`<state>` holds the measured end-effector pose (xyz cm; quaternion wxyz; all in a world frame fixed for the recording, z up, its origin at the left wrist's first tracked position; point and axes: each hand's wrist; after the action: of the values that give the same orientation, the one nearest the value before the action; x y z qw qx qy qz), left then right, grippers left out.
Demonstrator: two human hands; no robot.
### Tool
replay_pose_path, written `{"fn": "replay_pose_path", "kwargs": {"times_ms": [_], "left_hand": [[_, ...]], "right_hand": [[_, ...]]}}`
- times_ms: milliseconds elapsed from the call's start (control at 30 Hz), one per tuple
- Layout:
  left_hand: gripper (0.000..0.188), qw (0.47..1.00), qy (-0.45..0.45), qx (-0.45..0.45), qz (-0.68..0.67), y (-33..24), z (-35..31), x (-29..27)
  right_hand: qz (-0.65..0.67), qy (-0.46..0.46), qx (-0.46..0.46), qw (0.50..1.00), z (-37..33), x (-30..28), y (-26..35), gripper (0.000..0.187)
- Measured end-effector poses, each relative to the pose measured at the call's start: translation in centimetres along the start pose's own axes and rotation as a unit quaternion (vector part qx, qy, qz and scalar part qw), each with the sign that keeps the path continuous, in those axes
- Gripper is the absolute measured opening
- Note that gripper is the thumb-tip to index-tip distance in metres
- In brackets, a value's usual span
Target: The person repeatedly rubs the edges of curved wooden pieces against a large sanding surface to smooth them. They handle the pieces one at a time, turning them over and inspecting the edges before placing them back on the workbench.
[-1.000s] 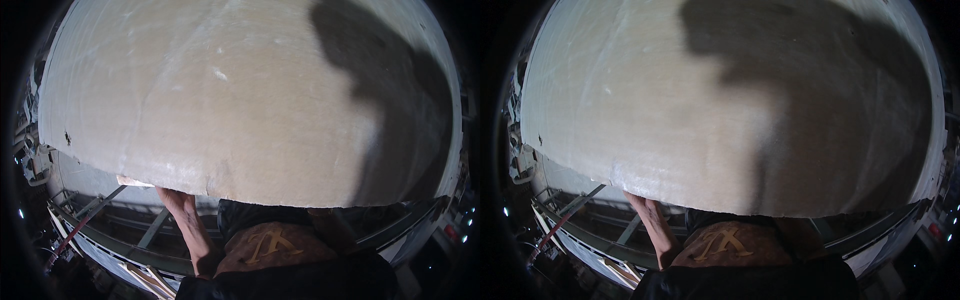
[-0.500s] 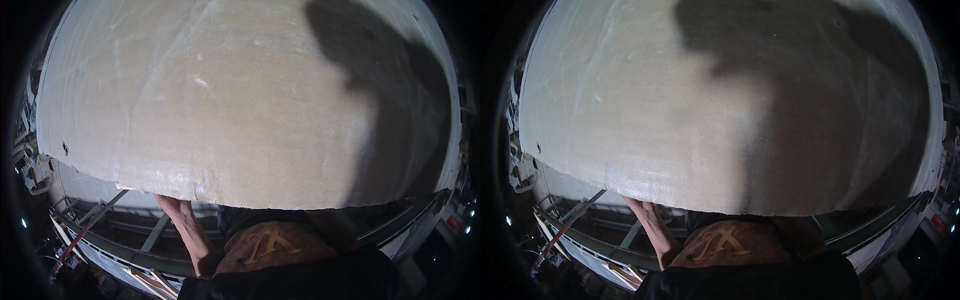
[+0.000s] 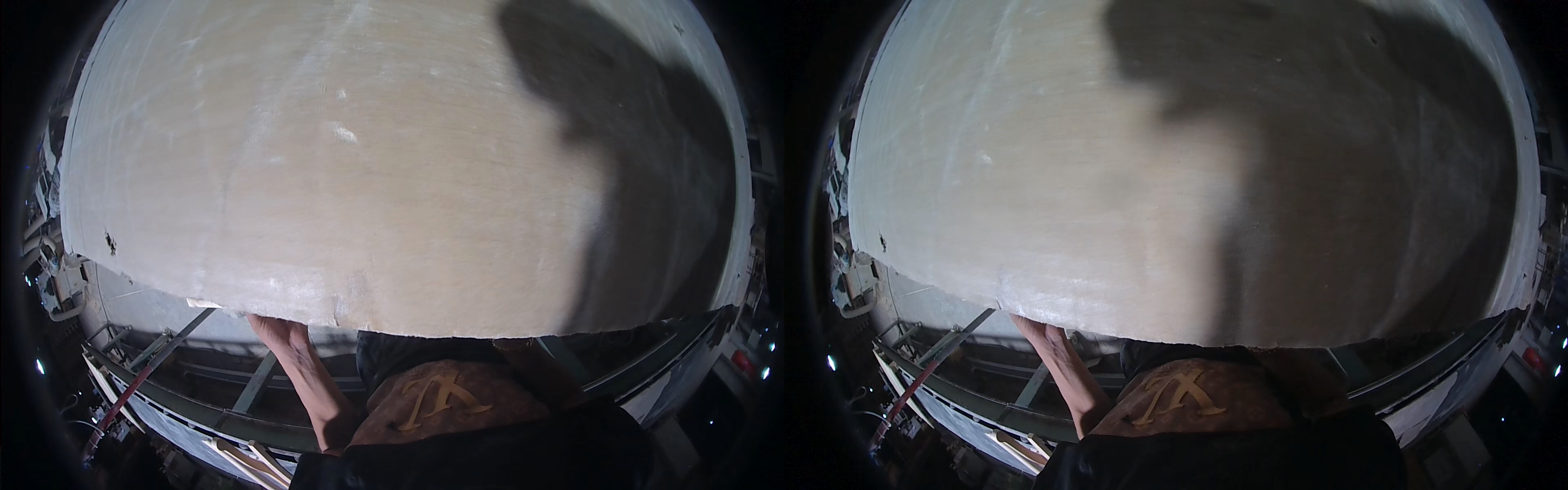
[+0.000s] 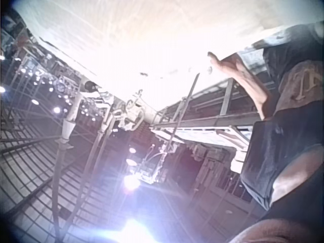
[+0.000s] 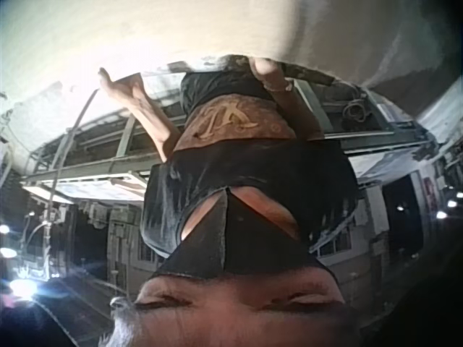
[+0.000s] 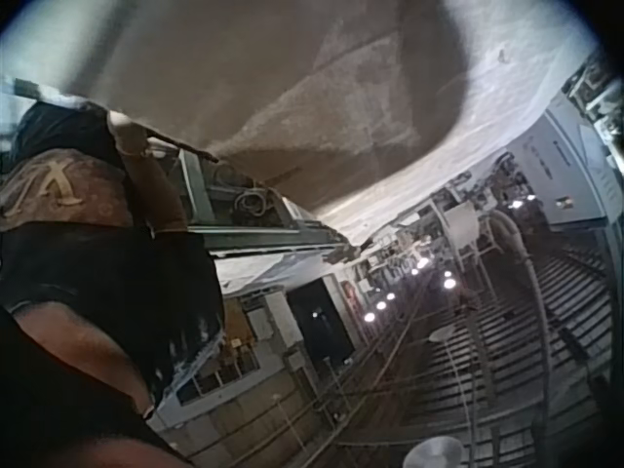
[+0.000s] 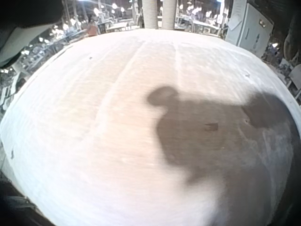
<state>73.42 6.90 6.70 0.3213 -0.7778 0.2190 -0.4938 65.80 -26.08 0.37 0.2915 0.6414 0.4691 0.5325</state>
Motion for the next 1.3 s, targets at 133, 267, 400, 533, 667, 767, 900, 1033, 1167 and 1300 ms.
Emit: {"fn": "replay_pose_path", "kwargs": {"times_ms": [133,267,400,533,667,767,900,1033,1167,1300], "left_hand": [[0.048,0.997,-0.066,-0.030,-0.010,-0.6,0.7,0.2],[0.050,0.999,-0.039,-0.028,-0.011,-0.2,0.5,0.6],[0.050,0.998,-0.032,-0.039,-0.040,-0.8,0.8,0.8],[0.050,0.997,-0.032,-0.033,-0.057,-0.4,0.5,1.5],[0.049,0.997,-0.018,-0.038,-0.063,-0.1,0.3,1.4],[0.048,0.997,-0.011,-0.034,-0.065,-0.3,0.4,1.6],[0.047,0.997,-0.019,-0.031,-0.062,-0.3,0.4,2.1],[0.045,0.997,-0.021,-0.025,-0.073,-0.6,0.7,1.4],[0.048,0.999,0.000,-0.024,-0.048,-0.1,0.1,2.2],[0.048,0.999,0.050,0.001,-0.003,0.0,-0.1,2.0]], "right_hand": [[0.001,0.001,0.001,1.000,0.1,0.4,0.0,0.041],[-0.001,0.006,0.003,1.000,0.0,0.1,0.4,0.040],[0.004,0.009,0.000,1.000,0.1,0.2,0.5,0.040],[0.003,0.010,0.002,1.000,-0.1,0.1,0.7,0.040],[0.002,0.011,0.005,1.000,-0.2,-0.2,1.1,0.039],[0.005,0.011,0.005,1.000,-0.1,-0.1,1.2,0.039],[0.003,0.013,0.010,1.000,0.0,0.1,1.2,0.039],[0.003,0.014,0.013,1.000,-0.1,0.0,1.4,0.038],[0.005,0.014,0.015,1.000,-0.5,-0.5,1.8,0.038],[0.004,0.014,0.019,1.000,-0.8,-0.5,2.2,0.038]]}}
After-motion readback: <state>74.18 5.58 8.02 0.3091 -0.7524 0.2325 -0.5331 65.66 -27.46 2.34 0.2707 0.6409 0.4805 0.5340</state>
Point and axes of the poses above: each hand's wrist, its own z-axis towards the middle knuckle, its own x-axis out of the palm, y = z × x, and after that the axes turned 15 degrees about y, right-handed
